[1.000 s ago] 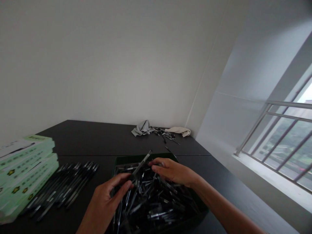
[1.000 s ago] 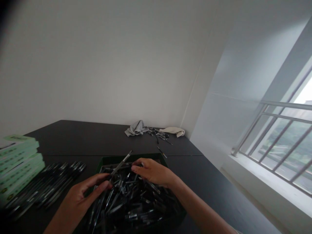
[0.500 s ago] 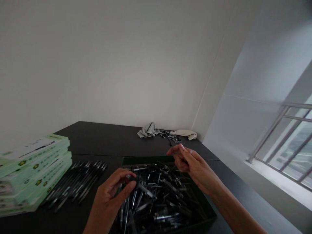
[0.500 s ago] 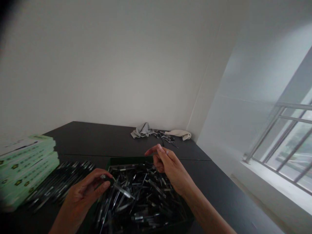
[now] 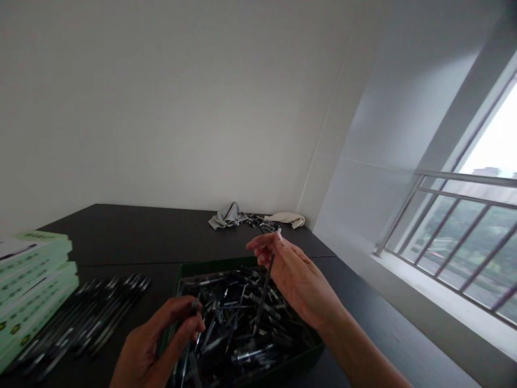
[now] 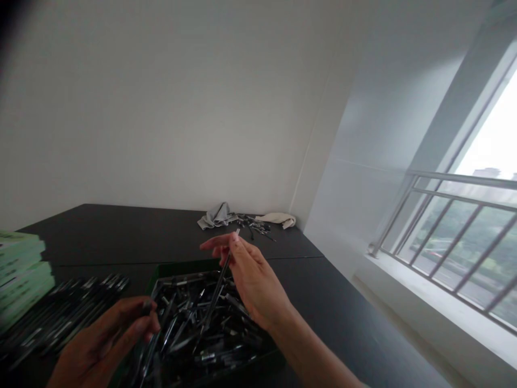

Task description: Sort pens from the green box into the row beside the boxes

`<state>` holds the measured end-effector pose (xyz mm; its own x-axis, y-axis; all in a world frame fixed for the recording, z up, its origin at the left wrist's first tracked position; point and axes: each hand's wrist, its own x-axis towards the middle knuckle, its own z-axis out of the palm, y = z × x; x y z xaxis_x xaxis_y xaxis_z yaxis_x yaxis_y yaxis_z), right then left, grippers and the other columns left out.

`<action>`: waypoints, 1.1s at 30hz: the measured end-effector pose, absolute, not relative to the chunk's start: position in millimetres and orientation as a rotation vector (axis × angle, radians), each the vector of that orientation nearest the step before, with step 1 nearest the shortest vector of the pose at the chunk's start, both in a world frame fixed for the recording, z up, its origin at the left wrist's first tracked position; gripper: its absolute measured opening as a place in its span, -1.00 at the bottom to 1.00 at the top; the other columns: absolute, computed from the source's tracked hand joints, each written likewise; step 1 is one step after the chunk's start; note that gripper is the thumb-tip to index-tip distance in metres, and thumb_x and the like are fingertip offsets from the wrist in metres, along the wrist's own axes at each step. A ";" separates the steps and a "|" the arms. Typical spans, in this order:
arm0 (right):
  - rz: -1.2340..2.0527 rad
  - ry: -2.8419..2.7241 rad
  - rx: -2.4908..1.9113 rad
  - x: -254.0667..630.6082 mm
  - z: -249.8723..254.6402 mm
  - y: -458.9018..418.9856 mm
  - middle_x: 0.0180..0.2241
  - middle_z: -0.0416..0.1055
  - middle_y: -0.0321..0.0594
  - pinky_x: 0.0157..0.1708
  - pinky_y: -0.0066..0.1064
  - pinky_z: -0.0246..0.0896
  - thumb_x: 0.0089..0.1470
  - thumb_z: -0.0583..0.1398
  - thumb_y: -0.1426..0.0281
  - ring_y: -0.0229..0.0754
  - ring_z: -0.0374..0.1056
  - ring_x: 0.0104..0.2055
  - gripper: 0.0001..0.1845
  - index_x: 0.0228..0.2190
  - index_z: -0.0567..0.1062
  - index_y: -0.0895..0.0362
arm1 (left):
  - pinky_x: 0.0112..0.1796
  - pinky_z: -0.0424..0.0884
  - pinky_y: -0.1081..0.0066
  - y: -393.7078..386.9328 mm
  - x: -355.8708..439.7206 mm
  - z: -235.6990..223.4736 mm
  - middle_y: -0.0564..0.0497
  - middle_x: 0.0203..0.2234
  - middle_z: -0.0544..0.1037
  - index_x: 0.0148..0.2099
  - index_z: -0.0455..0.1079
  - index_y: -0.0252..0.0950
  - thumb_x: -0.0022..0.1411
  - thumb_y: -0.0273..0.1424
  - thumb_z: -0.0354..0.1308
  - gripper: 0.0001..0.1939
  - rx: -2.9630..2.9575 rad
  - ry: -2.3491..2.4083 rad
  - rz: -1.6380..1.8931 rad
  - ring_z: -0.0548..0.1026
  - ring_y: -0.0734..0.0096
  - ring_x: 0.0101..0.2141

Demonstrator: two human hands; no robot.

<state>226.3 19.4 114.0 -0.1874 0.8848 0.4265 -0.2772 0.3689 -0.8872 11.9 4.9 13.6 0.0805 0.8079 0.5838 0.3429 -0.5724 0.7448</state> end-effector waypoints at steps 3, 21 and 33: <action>0.990 -1.411 -0.760 226.8 110.8 17.9 -0.43 0.31 -0.26 -0.40 -0.47 0.07 0.22 0.01 0.17 -0.33 0.11 -0.42 -0.62 -0.37 0.51 0.13 | -0.44 0.41 0.74 4.9 10.9 11.3 0.23 -0.47 0.59 -0.19 0.40 -0.06 0.17 -0.26 0.16 -0.87 2.070 1.135 1.531 0.57 0.56 -0.49; 1.695 -1.283 -0.620 220.5 102.7 14.5 -0.43 0.49 -0.23 -0.37 -0.56 0.33 0.00 0.27 0.43 -0.38 0.41 -0.45 -0.80 -0.28 0.42 0.20 | -0.35 0.38 0.74 -2.8 15.5 18.6 0.25 -0.44 0.58 -0.20 0.38 -0.07 0.20 -0.31 0.14 -0.91 2.157 1.133 1.549 0.55 0.61 -0.42; 1.190 -1.527 -0.829 205.5 104.2 9.4 -0.49 0.18 -0.36 -0.45 -0.53 0.04 0.11 0.17 0.23 -0.37 0.09 -0.46 -0.77 -0.42 0.37 0.16 | -0.38 0.43 0.65 -3.1 16.1 15.1 0.16 -0.44 0.61 -0.22 0.43 -0.13 0.18 -0.32 0.16 -0.90 2.153 1.139 1.516 0.57 0.51 -0.43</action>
